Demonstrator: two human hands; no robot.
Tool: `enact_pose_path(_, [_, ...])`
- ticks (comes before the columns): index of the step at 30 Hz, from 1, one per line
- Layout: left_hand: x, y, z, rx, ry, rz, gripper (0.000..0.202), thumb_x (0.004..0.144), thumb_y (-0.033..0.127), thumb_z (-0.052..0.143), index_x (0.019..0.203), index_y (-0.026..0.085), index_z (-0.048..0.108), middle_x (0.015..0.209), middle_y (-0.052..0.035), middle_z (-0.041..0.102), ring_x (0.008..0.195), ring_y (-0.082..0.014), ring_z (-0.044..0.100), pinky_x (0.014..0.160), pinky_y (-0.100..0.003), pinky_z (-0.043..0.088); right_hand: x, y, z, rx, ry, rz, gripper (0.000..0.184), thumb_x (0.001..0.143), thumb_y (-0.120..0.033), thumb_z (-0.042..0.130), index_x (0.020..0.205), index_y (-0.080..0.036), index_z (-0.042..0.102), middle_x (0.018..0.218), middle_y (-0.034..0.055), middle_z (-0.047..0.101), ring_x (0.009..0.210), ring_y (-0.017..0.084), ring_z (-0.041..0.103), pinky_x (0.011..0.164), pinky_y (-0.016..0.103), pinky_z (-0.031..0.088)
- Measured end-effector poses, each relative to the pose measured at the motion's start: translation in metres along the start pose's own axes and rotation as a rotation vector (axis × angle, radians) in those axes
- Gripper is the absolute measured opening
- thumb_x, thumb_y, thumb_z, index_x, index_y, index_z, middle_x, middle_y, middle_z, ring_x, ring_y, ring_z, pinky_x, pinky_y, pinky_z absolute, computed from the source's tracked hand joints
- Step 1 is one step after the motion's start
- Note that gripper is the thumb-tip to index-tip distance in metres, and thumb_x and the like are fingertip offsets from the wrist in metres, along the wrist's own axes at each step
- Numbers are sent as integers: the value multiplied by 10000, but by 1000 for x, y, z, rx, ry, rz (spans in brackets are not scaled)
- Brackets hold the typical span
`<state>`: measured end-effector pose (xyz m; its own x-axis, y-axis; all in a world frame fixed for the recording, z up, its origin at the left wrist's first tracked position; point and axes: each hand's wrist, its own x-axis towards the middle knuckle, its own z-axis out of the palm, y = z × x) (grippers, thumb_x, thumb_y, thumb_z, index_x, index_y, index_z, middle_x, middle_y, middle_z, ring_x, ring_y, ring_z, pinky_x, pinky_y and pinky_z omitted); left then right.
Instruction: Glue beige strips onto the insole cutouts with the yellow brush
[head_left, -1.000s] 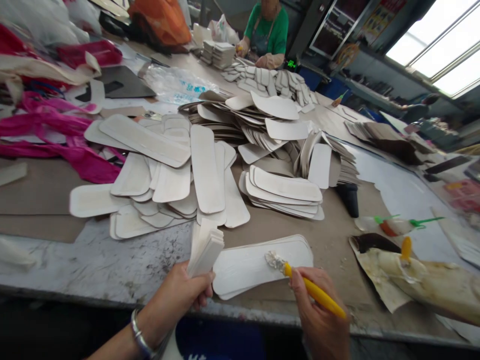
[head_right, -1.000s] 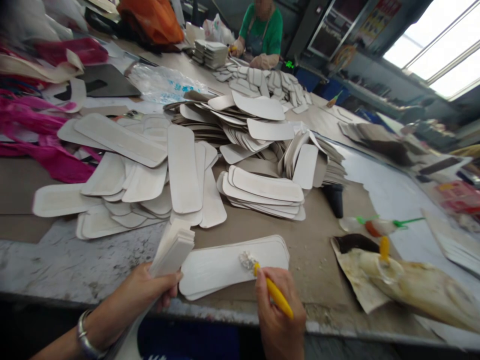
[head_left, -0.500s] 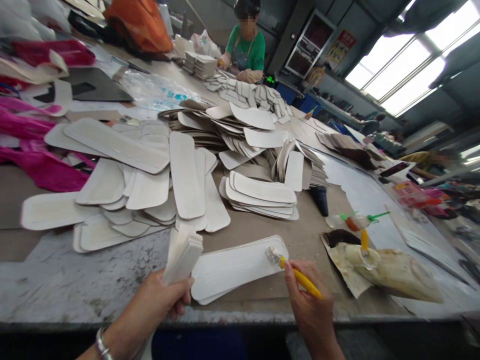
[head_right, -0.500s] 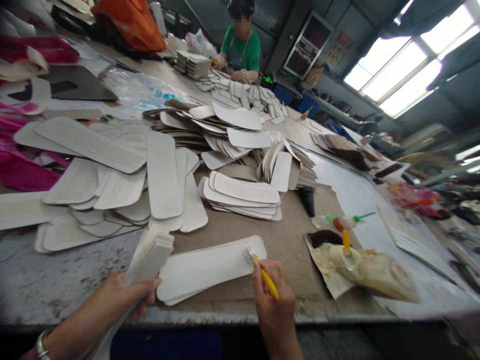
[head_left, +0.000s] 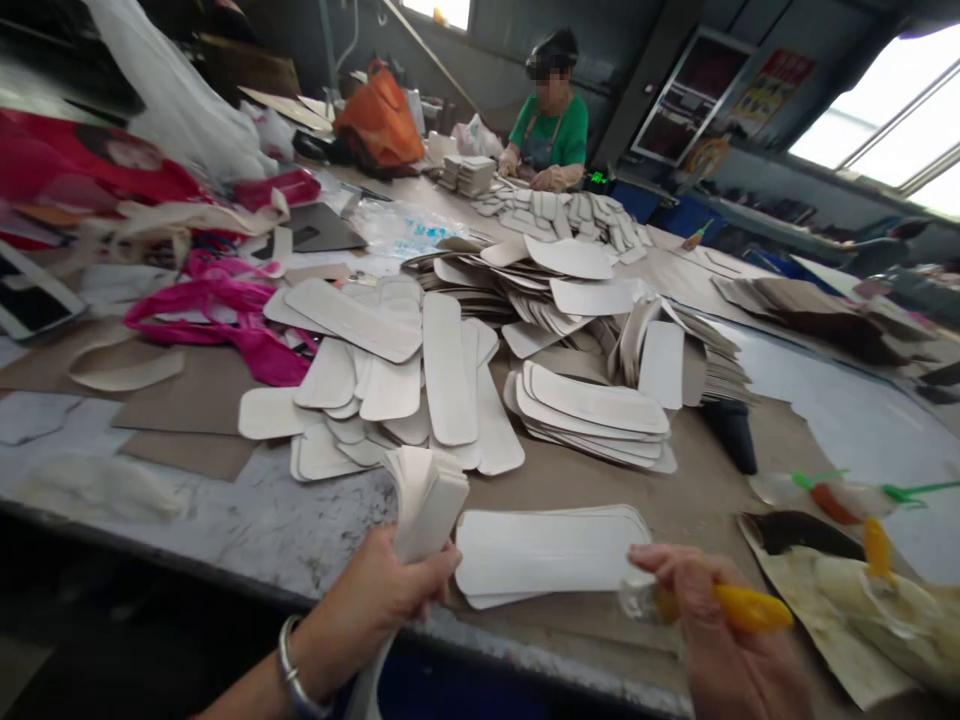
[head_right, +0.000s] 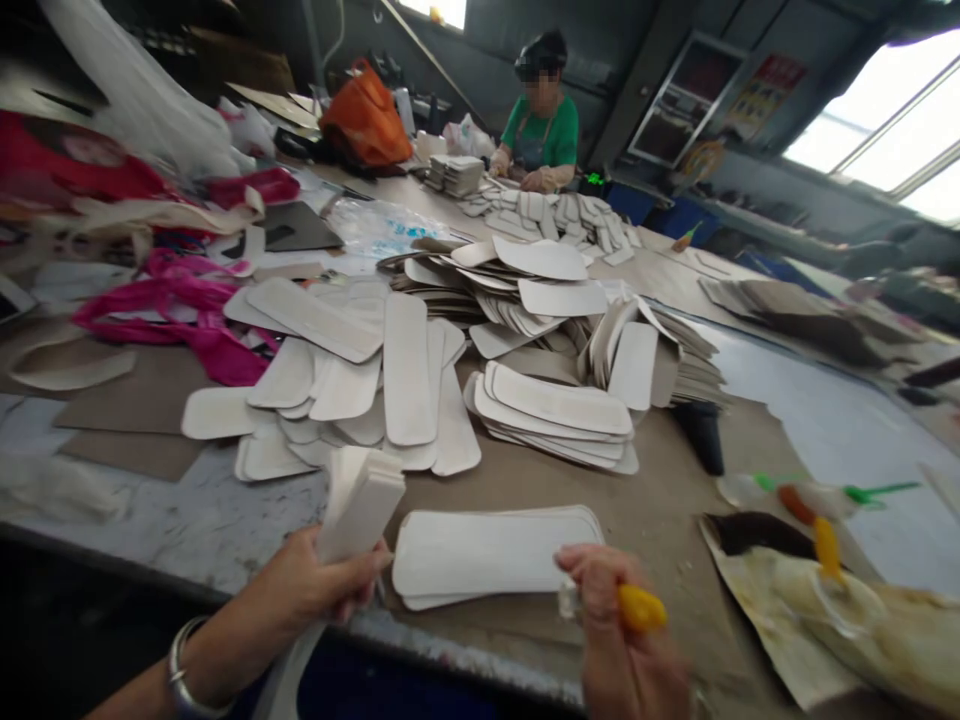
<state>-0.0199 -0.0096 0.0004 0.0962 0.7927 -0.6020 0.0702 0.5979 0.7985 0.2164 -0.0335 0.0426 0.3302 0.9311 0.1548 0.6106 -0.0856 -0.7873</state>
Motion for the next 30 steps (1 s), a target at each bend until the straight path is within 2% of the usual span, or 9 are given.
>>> enact_pose_path(3, [-10,9,4,-59,-158,9,292,613,415,648,666,135,583,507,8,558,412,-86,427,451,-219,322,-7,-22,39,299,-288,181,405,847,-580,440,748,-204,555,622,-24,502,553,119,480,530,237,398])
enact_pose_path(5, [-13,12,8,-63,-225,31,277,642,402,641,676,131,594,505,8,554,415,-83,433,447,-213,317,-13,-31,66,454,-443,227,410,757,-604,561,801,-196,562,587,-49,476,478,100,443,465,223,382])
enact_pose_path(9, [-16,12,12,-94,-244,29,286,624,405,634,664,122,609,486,6,545,406,-88,437,426,-214,308,-20,-35,95,677,-612,314,388,697,-539,648,638,-221,434,472,-75,456,395,104,463,400,215,379])
enact_pose_path(11, [-17,11,11,-117,-238,25,254,629,374,624,622,121,609,486,-5,560,425,-100,464,448,-221,340,-22,-32,96,635,-594,292,356,746,-504,606,620,-222,429,463,-69,461,418,111,482,440,220,410])
enact_pose_path(15, [-19,10,8,-200,-261,8,228,671,338,619,685,114,657,608,-47,649,546,-149,573,559,-254,442,-22,-23,91,332,-440,62,304,816,-438,534,619,-208,518,530,-33,513,495,118,494,502,216,408])
enact_pose_path(18, [-19,8,6,-270,-227,-25,309,612,390,700,722,104,667,696,-83,680,617,-185,612,598,-278,478,-24,-20,93,185,-309,-142,329,868,-392,466,597,-213,517,556,-16,532,518,125,496,523,219,389])
enact_pose_path(20, [-18,7,6,-305,-185,-33,381,574,431,742,735,93,667,674,-91,679,625,-191,616,609,-281,486,-25,-21,95,169,-264,-178,343,886,-381,438,592,-217,504,550,-17,523,512,126,491,522,221,381])
enact_pose_path(24, [-14,8,6,-397,-118,13,433,551,433,787,787,87,672,609,-59,656,570,-155,583,591,-263,481,-25,-26,97,249,-213,-22,377,865,-455,462,575,-217,496,523,-24,499,503,128,484,513,227,383])
enact_pose_path(30, [-13,10,16,-424,39,15,515,465,464,829,776,82,679,636,-68,655,552,-143,551,540,-253,453,-20,-29,100,537,-309,195,340,723,-508,642,636,-207,510,512,-59,455,452,102,400,416,220,323])
